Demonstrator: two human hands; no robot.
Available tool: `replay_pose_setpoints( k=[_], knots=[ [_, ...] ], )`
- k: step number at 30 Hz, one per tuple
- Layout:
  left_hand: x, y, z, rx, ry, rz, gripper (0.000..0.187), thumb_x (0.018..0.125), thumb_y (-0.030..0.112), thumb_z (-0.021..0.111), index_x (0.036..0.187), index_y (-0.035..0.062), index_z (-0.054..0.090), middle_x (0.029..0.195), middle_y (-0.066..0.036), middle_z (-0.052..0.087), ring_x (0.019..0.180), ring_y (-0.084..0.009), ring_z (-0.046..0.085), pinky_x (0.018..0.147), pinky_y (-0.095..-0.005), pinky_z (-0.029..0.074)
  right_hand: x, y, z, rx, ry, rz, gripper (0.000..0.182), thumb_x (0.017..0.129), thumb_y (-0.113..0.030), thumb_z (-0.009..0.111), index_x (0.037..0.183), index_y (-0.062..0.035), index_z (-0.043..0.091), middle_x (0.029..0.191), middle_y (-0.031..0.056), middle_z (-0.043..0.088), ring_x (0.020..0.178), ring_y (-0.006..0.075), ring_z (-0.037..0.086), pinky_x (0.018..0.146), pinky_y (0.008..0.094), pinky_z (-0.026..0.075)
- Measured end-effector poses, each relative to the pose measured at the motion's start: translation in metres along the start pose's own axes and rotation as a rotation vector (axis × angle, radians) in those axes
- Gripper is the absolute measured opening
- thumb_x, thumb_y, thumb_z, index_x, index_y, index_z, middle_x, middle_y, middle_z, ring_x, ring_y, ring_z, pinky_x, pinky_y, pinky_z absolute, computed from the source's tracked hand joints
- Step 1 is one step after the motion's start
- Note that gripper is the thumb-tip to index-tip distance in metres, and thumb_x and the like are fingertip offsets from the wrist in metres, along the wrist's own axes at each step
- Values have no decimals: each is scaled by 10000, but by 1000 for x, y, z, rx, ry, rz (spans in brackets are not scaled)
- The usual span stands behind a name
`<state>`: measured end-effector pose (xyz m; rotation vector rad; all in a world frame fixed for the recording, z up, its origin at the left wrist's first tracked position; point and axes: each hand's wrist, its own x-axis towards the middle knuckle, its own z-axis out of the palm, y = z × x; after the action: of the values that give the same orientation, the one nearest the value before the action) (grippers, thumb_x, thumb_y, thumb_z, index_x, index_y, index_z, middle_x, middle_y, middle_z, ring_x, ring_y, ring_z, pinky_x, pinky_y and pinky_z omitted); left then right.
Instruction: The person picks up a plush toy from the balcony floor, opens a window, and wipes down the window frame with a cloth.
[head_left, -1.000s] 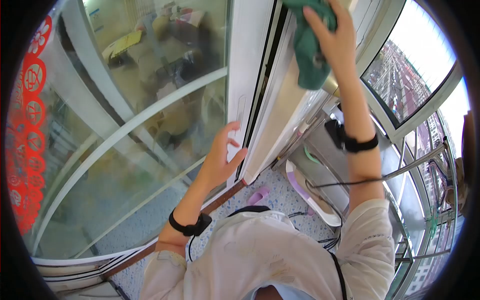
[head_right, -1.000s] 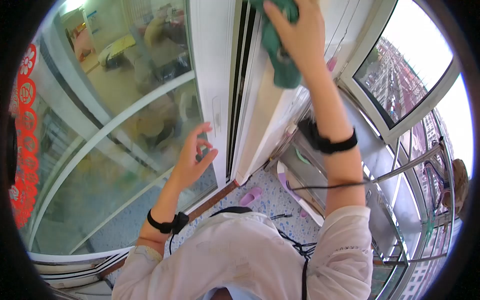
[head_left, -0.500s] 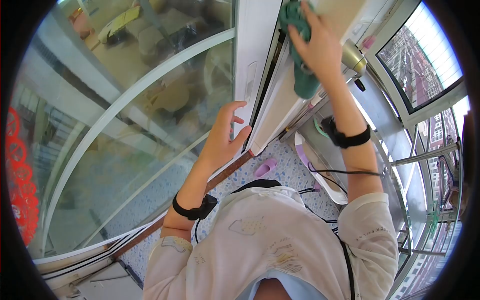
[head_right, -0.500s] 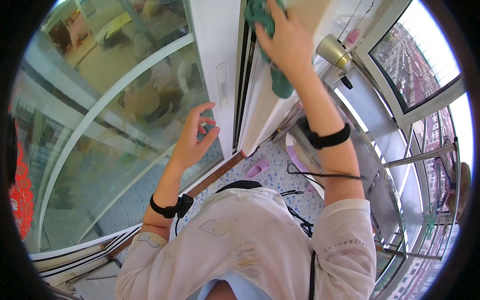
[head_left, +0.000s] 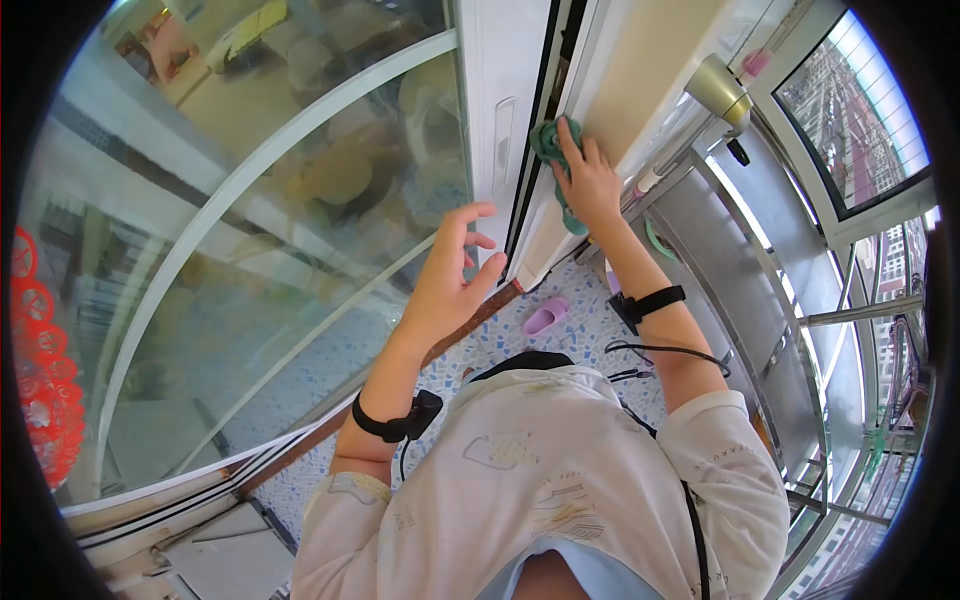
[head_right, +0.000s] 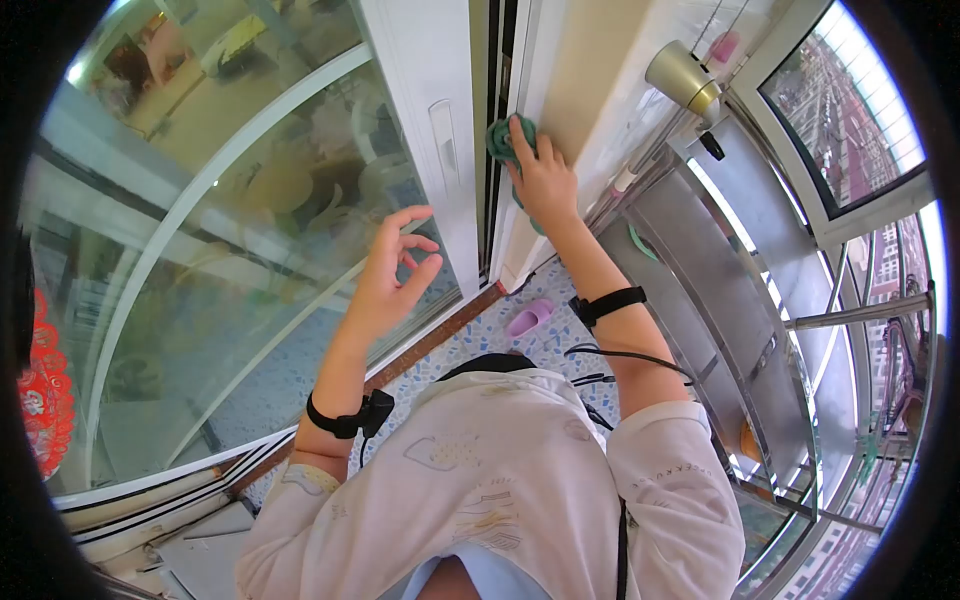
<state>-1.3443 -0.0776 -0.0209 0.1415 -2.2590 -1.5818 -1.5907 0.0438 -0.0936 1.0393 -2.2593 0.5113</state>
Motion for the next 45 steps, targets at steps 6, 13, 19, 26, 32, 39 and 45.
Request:
replay_pose_setpoints(
  k=[6,13,19,26,32,39,45],
  knots=[
    [-7,6,-2,56,31,72,477,884,97,627,1319,87,430,1329,-35,503,955,-115,582,681,-224,433,-22,-5,-11,90,-182,70,618,817,-250,695,1390,-310,473,1072,107,567,843,313,647,656,427,547],
    [-15,6,0,30,-39,48,471,894,58,605,1325,82,414,1071,-52,647,888,-119,576,742,-259,422,98,-36,-125,53,289,-89,590,803,-240,700,1356,-320,513,996,77,581,793,302,646,608,401,538],
    [-15,12,-3,-14,-149,-84,449,908,73,599,1316,79,411,888,-33,664,808,-122,539,772,-269,418,112,-40,-111,-72,55,32,540,822,-271,649,1343,-208,518,1089,160,578,948,350,609,770,431,508],
    [-46,-2,-29,-62,-70,-175,445,918,85,590,1326,76,413,863,-31,661,802,-116,543,774,-268,418,37,-26,-14,-199,-397,-63,612,750,-261,732,1324,-258,520,1111,122,545,827,287,664,575,403,564],
    [-78,-18,-44,-3,64,-193,444,917,88,591,1325,69,416,858,-34,655,784,-121,535,763,-268,421,45,-31,-33,-215,-379,-78,529,790,-241,697,1294,-274,540,1151,105,543,940,303,641,679,441,565],
    [-60,-18,-33,-70,-8,-170,443,916,79,593,1322,71,416,849,-26,637,780,-110,520,751,-264,421,117,-31,-124,-209,137,-87,497,810,-260,675,1292,-303,559,1020,63,578,862,298,638,662,429,539],
    [-45,-21,-17,-149,-97,-223,457,905,47,593,1324,74,416,792,-13,589,755,-104,510,745,-258,428,87,-32,-69,-268,71,-126,534,791,-281,689,1306,-278,551,958,84,560,784,296,640,602,419,540]
  ],
)
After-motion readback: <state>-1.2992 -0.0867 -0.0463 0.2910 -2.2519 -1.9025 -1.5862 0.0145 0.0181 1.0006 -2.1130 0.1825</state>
